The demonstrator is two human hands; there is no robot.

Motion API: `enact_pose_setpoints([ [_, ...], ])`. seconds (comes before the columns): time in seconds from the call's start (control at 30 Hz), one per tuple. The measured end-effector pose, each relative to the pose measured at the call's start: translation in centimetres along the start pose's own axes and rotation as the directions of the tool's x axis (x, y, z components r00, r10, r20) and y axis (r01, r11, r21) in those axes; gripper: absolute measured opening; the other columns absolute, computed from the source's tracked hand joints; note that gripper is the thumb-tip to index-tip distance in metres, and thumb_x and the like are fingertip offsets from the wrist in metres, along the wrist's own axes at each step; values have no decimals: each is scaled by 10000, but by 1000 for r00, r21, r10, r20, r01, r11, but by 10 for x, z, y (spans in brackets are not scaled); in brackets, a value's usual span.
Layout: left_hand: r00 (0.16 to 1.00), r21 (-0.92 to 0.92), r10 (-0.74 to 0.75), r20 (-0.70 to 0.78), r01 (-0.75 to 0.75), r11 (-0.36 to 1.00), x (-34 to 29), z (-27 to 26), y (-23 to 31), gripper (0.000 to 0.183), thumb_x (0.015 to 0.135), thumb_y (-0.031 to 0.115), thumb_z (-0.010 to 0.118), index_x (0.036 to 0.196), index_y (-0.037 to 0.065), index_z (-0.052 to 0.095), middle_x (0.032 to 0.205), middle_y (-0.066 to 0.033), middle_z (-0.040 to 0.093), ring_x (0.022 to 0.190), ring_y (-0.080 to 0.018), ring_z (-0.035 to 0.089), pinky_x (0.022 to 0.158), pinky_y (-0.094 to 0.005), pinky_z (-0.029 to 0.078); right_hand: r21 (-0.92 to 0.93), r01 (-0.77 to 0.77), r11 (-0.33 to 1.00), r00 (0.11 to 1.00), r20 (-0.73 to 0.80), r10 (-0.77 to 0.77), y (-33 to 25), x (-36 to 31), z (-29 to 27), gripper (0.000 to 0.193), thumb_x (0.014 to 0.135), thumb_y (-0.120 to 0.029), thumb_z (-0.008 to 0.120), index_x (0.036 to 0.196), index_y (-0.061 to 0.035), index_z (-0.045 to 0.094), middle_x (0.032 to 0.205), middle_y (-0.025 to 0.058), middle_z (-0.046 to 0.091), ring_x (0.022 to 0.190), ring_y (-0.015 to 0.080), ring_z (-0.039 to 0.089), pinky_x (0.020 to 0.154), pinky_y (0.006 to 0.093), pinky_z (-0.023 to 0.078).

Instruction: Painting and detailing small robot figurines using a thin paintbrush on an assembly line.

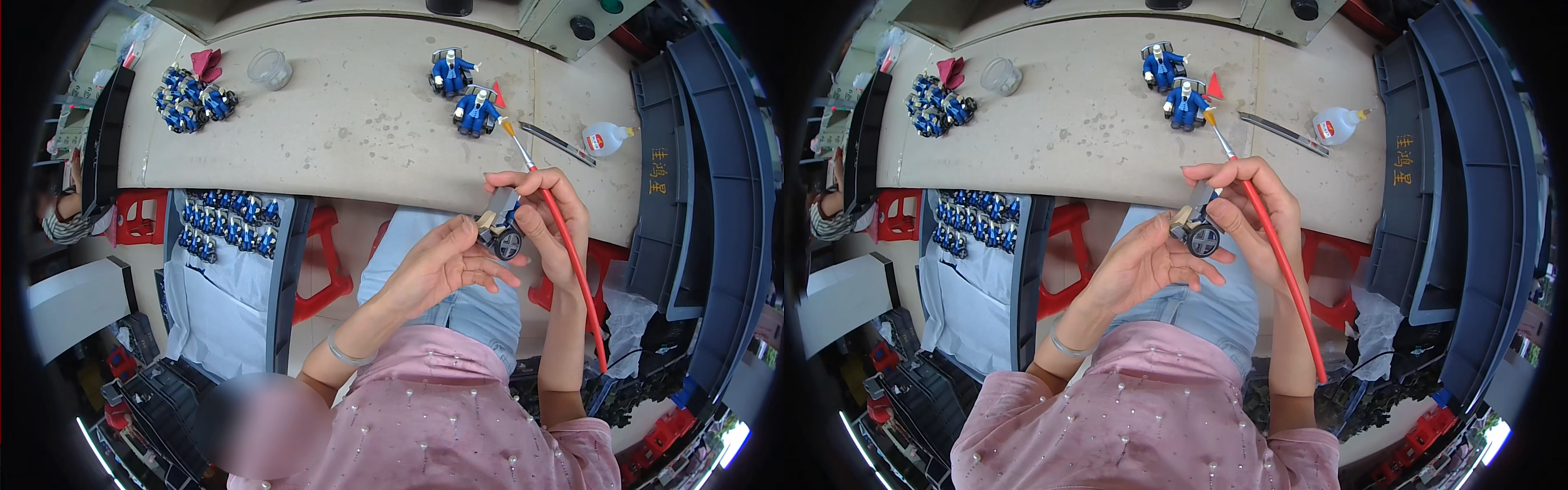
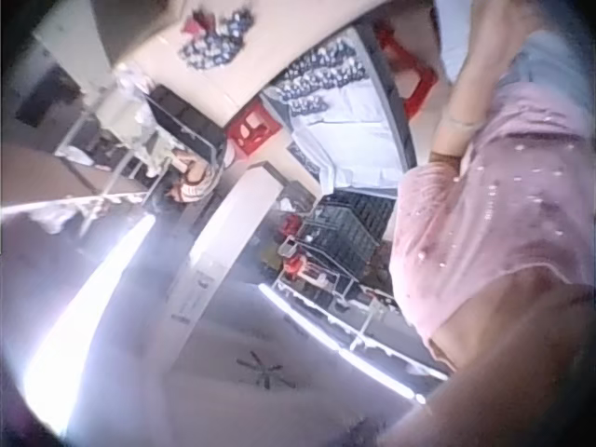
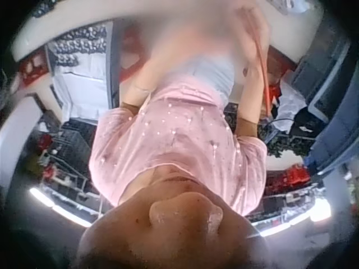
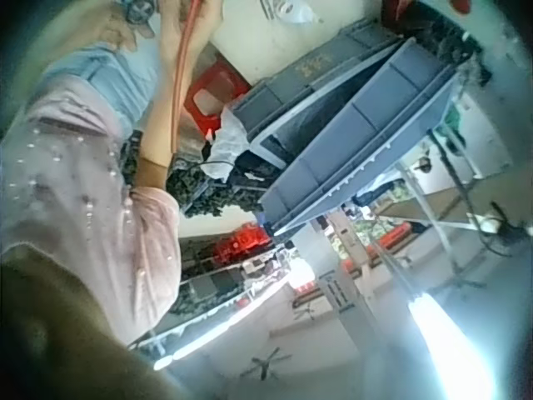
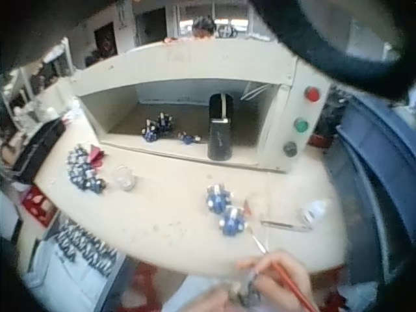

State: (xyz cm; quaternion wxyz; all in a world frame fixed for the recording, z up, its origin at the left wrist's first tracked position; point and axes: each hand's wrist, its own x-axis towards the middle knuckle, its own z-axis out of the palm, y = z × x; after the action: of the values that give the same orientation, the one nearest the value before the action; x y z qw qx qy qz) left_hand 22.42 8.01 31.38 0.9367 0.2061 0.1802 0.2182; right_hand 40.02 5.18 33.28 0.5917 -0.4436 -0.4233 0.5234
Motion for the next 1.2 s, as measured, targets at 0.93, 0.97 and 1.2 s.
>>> enact_pose_setpoints([
  [0.93,986,329,-103,129,55,943,-8,13,9,734,1016,487,170,1103,-114,582,996,-194,683,775,-184,637,646,-254,468,191,-260,946,959,-60,276,22,-3,15,306,962,-295,529,811,-32,571,748,29,561,648,75,548,543,210,436],
  [0.97,986,330,-108,130,60,942,-8,14,9,730,1016,485,171,1112,-115,574,997,-192,682,773,-183,634,647,-253,468,193,-262,945,957,-74,280,21,-3,15,306,962,-295,529,811,-32,571,748,29,561,648,75,548,543,210,436],
  [1.2,980,349,-100,170,35,936,-8,15,9,727,1017,486,172,1135,-119,558,1009,-191,679,771,-176,626,651,-246,463,188,-283,940,954,-45,297,21,-3,14,309,954,-301,538,794,-39,572,713,48,598,619,67,554,541,203,442],
])
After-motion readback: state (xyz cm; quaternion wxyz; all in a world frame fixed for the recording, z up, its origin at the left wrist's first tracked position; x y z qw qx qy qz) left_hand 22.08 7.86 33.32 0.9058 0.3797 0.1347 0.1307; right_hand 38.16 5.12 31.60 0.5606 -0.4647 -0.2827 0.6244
